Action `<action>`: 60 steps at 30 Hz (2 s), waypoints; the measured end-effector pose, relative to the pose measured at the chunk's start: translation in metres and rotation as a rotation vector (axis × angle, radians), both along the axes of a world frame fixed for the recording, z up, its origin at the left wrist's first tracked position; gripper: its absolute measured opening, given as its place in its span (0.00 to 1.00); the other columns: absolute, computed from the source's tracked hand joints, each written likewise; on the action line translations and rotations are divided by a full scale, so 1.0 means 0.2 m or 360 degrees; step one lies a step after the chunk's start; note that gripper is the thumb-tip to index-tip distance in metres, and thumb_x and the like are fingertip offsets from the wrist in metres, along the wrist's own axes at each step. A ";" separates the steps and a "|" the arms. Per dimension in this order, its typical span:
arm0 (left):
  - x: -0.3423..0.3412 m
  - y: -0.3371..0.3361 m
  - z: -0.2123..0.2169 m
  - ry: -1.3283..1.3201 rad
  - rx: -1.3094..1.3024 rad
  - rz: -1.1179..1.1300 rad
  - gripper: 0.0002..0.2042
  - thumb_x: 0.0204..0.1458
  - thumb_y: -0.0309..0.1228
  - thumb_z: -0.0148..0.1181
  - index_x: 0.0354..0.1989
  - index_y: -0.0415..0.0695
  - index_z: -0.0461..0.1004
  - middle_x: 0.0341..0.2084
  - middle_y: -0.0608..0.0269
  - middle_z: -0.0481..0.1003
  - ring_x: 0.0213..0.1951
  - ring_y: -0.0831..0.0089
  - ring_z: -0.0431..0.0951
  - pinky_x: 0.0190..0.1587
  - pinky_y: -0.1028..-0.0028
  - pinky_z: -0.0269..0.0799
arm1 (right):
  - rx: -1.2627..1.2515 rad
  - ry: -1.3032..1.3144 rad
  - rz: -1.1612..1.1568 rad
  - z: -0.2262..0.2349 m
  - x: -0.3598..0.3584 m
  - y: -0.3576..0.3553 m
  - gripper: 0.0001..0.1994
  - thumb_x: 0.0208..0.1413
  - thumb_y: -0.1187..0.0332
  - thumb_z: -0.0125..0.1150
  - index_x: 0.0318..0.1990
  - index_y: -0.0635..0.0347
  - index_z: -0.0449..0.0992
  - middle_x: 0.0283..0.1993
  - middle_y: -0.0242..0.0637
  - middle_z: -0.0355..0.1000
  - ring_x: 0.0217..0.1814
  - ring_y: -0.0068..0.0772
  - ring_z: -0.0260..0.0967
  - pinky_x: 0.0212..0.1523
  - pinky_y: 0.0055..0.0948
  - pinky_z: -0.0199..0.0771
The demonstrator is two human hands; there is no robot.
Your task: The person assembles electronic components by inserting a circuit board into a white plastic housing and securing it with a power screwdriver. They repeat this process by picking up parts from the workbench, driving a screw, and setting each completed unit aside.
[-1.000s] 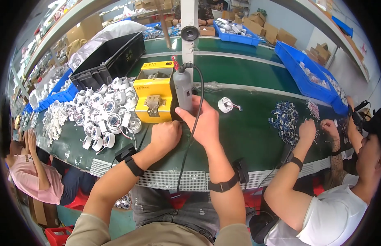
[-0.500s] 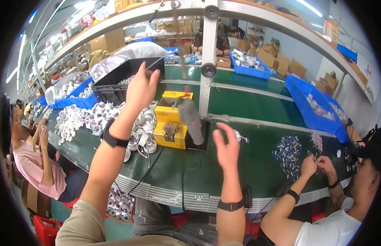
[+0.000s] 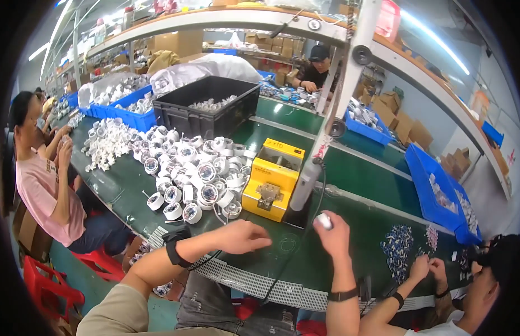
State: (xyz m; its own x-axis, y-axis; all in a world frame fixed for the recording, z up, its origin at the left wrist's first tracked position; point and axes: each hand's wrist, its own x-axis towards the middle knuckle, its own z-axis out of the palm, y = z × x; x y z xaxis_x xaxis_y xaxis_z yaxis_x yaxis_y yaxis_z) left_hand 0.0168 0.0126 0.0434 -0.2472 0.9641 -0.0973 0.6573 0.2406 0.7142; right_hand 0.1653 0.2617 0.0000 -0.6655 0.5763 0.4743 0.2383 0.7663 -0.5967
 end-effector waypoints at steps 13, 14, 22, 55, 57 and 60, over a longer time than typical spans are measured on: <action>0.06 0.15 -0.16 -0.2145 0.0283 0.0315 0.19 0.64 0.41 0.46 0.57 0.42 0.65 0.50 0.62 0.71 0.49 0.72 0.74 0.53 0.65 0.72 | -0.1047 0.0211 0.0871 0.02 0.00 -0.32 0.25 0.47 0.71 0.66 0.56 0.62 0.70 0.42 0.33 0.69 0.40 0.24 0.67 0.40 0.24 0.69; 0.06 0.16 -0.17 -0.2149 0.0289 0.0287 0.20 0.64 0.41 0.46 0.57 0.41 0.64 0.50 0.61 0.71 0.50 0.71 0.74 0.53 0.64 0.72 | -0.1270 0.0245 0.0886 0.03 0.01 -0.31 0.16 0.54 0.72 0.62 0.50 0.65 0.73 0.39 0.30 0.71 0.38 0.19 0.67 0.38 0.21 0.69; 0.06 0.12 -0.19 -0.2145 0.0414 0.0234 0.21 0.62 0.38 0.51 0.58 0.37 0.63 0.49 0.57 0.71 0.51 0.69 0.74 0.52 0.64 0.74 | -0.1660 0.0055 0.0909 0.08 0.06 -0.28 0.07 0.56 0.74 0.61 0.39 0.67 0.76 0.32 0.33 0.73 0.32 0.21 0.69 0.35 0.20 0.69; 0.10 0.14 -0.25 -0.2271 0.0909 0.0396 0.19 0.63 0.33 0.49 0.59 0.38 0.64 0.51 0.59 0.71 0.51 0.71 0.73 0.55 0.67 0.70 | -0.0039 0.0516 0.0346 0.10 0.01 -0.44 0.10 0.45 0.82 0.66 0.36 0.65 0.75 0.40 0.36 0.64 0.30 0.25 0.71 0.29 0.22 0.76; 0.10 0.14 -0.24 -0.2303 0.0948 0.0449 0.19 0.63 0.33 0.48 0.59 0.37 0.64 0.49 0.60 0.73 0.49 0.73 0.74 0.53 0.69 0.72 | 0.0483 0.0282 0.0313 0.08 0.05 -0.40 0.11 0.42 0.82 0.67 0.35 0.63 0.76 0.39 0.38 0.65 0.32 0.32 0.73 0.31 0.25 0.77; 0.09 0.13 -0.22 -0.2244 0.0954 0.0524 0.18 0.63 0.35 0.48 0.57 0.39 0.65 0.49 0.57 0.73 0.49 0.65 0.76 0.54 0.61 0.73 | 0.0694 0.0316 0.0260 0.09 0.03 -0.40 0.10 0.41 0.81 0.67 0.33 0.62 0.76 0.40 0.40 0.68 0.31 0.35 0.74 0.31 0.25 0.76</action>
State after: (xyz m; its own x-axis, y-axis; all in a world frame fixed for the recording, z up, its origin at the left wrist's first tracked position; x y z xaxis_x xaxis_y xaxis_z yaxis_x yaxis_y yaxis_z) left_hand 0.0358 0.0390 0.0003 -0.4902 0.8696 -0.0594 -0.6204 -0.3002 0.7246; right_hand 0.1721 0.1814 0.0182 -0.6028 0.1918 0.7745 0.0085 0.9722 -0.2341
